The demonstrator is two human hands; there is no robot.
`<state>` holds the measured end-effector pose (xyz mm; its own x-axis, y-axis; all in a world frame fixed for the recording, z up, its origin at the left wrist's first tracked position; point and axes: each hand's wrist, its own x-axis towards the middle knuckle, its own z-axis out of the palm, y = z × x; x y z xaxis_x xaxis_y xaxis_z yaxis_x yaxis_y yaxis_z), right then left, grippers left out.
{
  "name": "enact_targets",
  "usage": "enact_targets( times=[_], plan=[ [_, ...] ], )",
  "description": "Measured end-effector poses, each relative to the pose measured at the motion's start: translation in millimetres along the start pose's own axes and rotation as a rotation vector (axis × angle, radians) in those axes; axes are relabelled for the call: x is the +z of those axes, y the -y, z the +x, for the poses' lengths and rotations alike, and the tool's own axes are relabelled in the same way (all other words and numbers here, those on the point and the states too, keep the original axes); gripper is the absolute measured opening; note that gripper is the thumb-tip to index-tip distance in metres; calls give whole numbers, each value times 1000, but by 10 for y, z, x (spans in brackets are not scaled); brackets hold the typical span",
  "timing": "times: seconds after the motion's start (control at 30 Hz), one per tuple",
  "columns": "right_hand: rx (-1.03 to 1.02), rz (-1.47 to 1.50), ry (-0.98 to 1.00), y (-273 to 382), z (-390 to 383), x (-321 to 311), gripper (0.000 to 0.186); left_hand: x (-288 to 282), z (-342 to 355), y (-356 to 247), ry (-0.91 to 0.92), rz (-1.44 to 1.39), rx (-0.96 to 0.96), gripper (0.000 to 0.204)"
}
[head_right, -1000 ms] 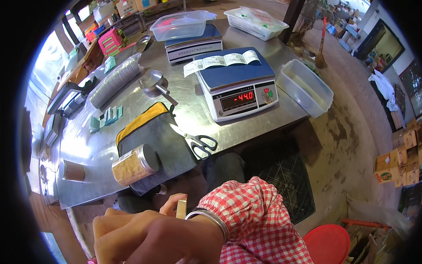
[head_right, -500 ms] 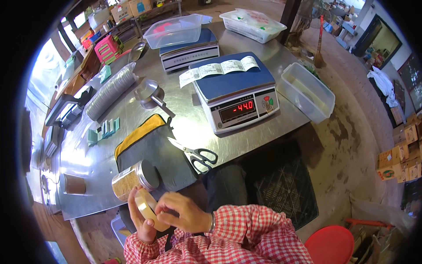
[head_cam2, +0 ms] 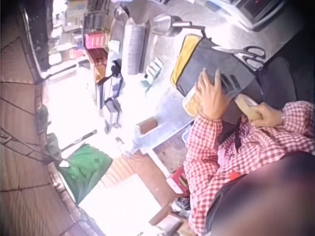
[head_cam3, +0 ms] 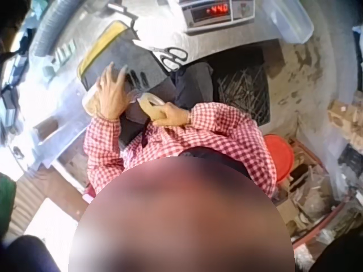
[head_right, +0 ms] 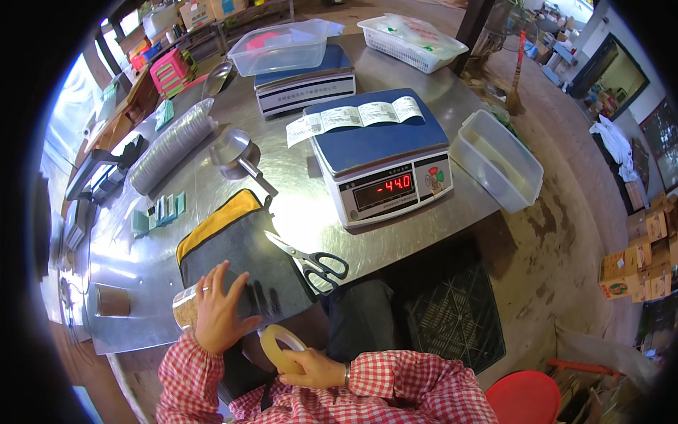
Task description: The person repeatedly applies clear packing tape to the lids of cylindrical containers filled with granular material. They pull tape from a roll, smooth it over the lid, and cut it with scissors. The sealed containers are placed into a plastic bin. The person also briefly handles small paper packets.
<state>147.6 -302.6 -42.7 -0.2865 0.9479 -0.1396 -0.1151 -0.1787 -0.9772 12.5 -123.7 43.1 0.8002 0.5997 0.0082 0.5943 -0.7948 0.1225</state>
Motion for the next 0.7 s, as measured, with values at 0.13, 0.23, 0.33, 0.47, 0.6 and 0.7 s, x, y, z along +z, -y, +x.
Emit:
enact_targets(
  times=[0.13,0.23,0.33,0.47,0.6,0.7],
  plan=[
    [26,-66,-12,-401,-78,192,31,73,126,15,160,231,38,70],
    [72,-106,-29,-654,-61,274,33,192,218,-4,295,509,29,62],
    [-200,-346,-166,-1101,3,331,36,463,246,123,394,615,-78,58],
    [147,-455,-12,-1040,-35,189,40,-46,274,352,591,495,-48,96],
    [150,-374,-82,-1150,-95,199,35,-541,-24,742,365,291,-62,97],
    [82,-457,-72,-1166,-85,191,36,-587,-619,1337,201,137,-18,94]
  ],
)
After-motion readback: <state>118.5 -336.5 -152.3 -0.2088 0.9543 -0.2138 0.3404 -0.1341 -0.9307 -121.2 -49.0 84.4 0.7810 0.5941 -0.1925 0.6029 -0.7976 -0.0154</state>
